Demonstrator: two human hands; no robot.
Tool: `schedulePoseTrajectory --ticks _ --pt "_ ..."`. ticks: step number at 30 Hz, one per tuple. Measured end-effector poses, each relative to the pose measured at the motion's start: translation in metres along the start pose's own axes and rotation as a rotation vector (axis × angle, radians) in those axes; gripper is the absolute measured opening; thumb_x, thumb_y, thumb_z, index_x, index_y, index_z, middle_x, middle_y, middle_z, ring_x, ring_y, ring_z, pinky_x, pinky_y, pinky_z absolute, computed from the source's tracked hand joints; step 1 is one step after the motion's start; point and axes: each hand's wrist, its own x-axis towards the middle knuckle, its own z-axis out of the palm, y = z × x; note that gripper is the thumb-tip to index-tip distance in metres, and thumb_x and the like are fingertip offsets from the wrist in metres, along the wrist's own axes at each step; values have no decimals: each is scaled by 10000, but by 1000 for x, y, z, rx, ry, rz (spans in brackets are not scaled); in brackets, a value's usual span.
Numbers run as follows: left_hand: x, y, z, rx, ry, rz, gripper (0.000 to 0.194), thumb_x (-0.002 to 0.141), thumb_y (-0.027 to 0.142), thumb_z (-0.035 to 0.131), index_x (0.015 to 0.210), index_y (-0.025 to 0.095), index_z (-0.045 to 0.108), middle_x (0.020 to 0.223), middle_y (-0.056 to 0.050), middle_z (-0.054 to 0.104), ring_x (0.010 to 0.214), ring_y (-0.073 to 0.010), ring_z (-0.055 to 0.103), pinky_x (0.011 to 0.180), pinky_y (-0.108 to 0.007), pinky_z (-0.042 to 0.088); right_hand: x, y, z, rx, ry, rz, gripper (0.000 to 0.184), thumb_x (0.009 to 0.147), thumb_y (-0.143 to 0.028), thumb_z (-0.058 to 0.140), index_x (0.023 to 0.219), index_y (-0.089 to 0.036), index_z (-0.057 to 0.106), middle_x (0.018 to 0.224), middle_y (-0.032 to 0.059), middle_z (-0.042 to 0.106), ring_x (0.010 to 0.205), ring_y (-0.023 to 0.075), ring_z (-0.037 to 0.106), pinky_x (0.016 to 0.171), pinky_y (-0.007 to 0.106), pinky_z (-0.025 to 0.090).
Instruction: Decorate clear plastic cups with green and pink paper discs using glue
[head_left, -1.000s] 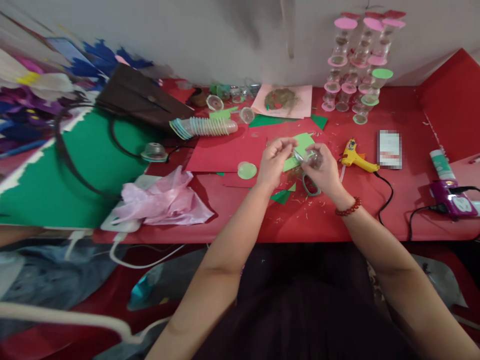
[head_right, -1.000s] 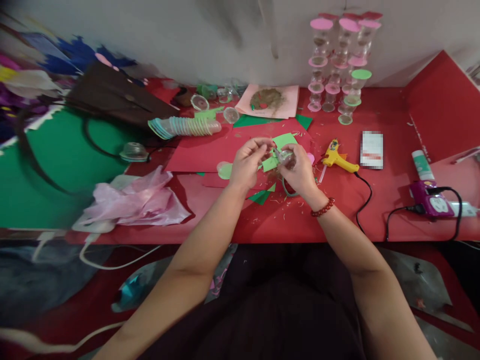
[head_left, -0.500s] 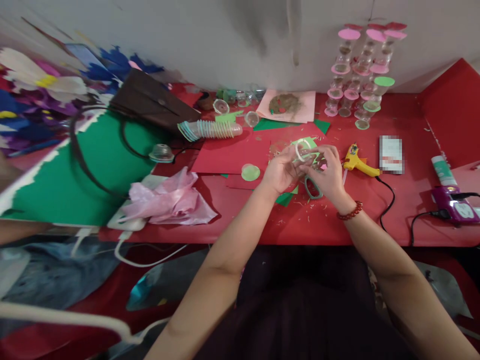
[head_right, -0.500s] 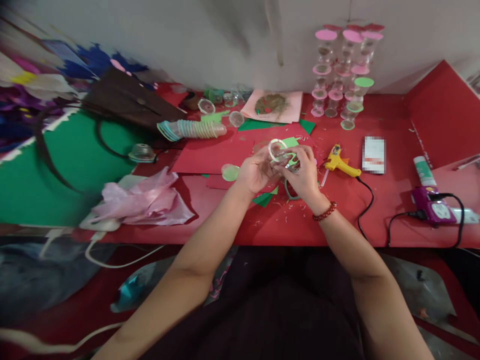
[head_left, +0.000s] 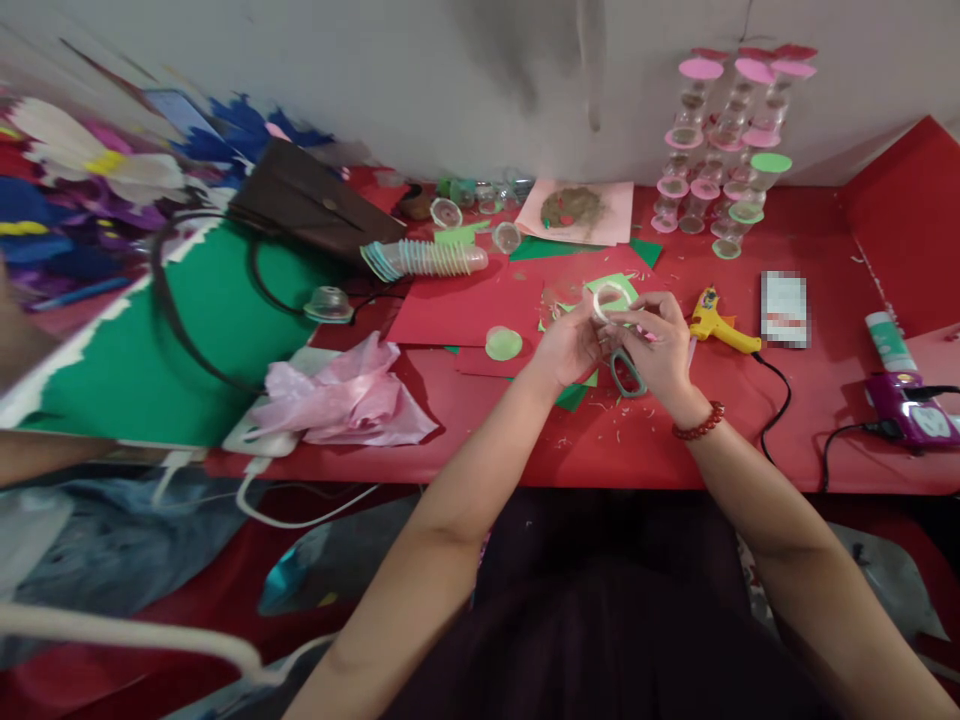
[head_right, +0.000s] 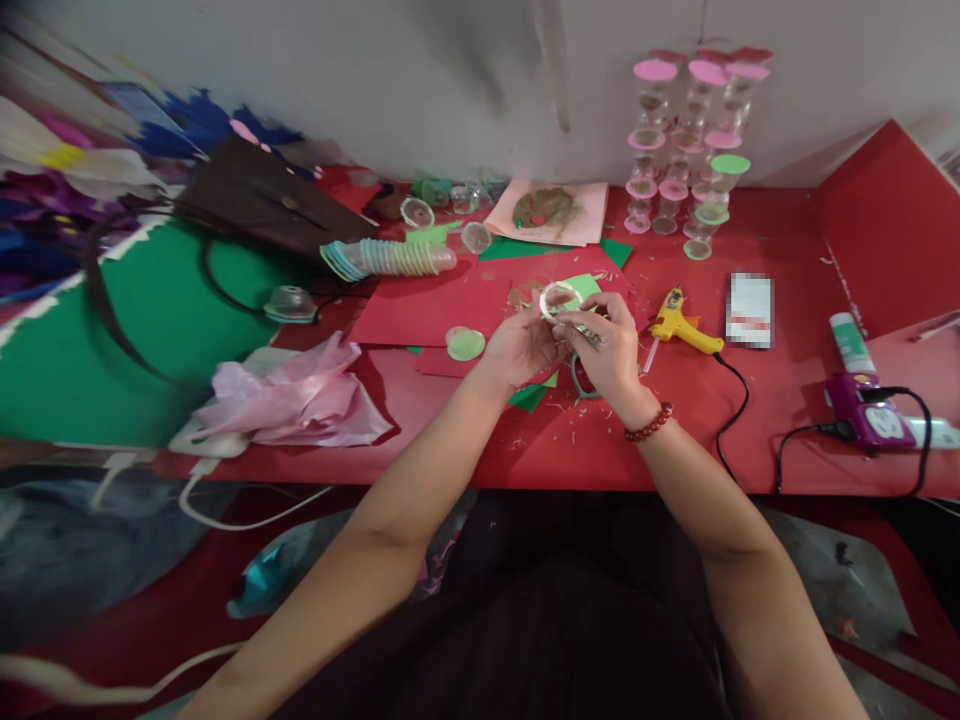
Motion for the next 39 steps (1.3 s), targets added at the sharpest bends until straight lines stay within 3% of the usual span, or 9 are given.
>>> schedulePoseTrajectory --ticks 3,10,14,18,24,29,32,36,39 --pt "3 -1 -5 70 -29 36 287 970 529 689 960 247 742 752 -20 674 634 -133 586 669 -290 576 1 1 0 -12 -16 -21 124 880 -198 797 873 -315 839 1032 32 693 957 226 663 889 449 596" --pt "3 -2 -11 44 -60 51 233 955 481 737 1013 255 731 820 -19 702 712 -140 638 765 -305 575 4 2 -5 -23 -22 -97 145 907 -196 761 833 -306 819 955 26 768 915 237 699 883 460 579" --pt "4 -7 -11 86 -56 163 259 912 458 802 1052 264 701 816 5 679 686 -120 625 695 -276 540 5 -3 -7 -26 0 -104 79 888 -248 808 827 -287 778 926 17 779 897 237 700 920 467 553" --pt "4 -12 -9 167 -25 289 304 877 389 855 1073 278 651 904 23 702 729 -103 651 709 -262 525 4 -6 -4 -33 2 -31 100 862 -308 837 902 -277 750 904 16 776 830 221 667 849 421 550" --pt "-1 -17 -5 242 41 331 391 831 390 898 1037 261 591 947 36 702 734 -105 705 737 -271 570 2 -6 -4 -37 69 49 114 936 -269 696 829 -264 731 797 13 722 734 193 608 718 359 512" --pt "-1 -21 -4 290 100 449 477 723 366 965 1029 258 615 976 32 709 789 -120 709 777 -274 597 6 -8 -6 25 12 175 115 912 -188 663 810 -240 654 791 -15 655 763 158 574 755 316 482" --pt "-2 -21 -4 296 68 473 426 731 319 951 1020 261 643 985 25 728 835 -134 713 806 -284 597 9 -7 -5 102 -29 245 146 908 -165 667 796 -234 603 770 -31 598 769 146 540 785 306 463" --pt "-5 -16 -1 245 1 441 349 757 217 912 1014 264 681 999 12 769 869 -148 728 829 -282 586 9 -5 -3 247 -57 356 198 976 -286 665 811 -236 568 709 -53 525 660 124 479 674 280 419" --pt "-6 -11 1 141 2 370 301 799 187 863 1028 269 686 982 13 780 793 -143 721 788 -286 587 10 -2 -6 258 16 359 361 1039 -468 603 768 -231 571 684 -40 506 623 118 460 626 276 402"
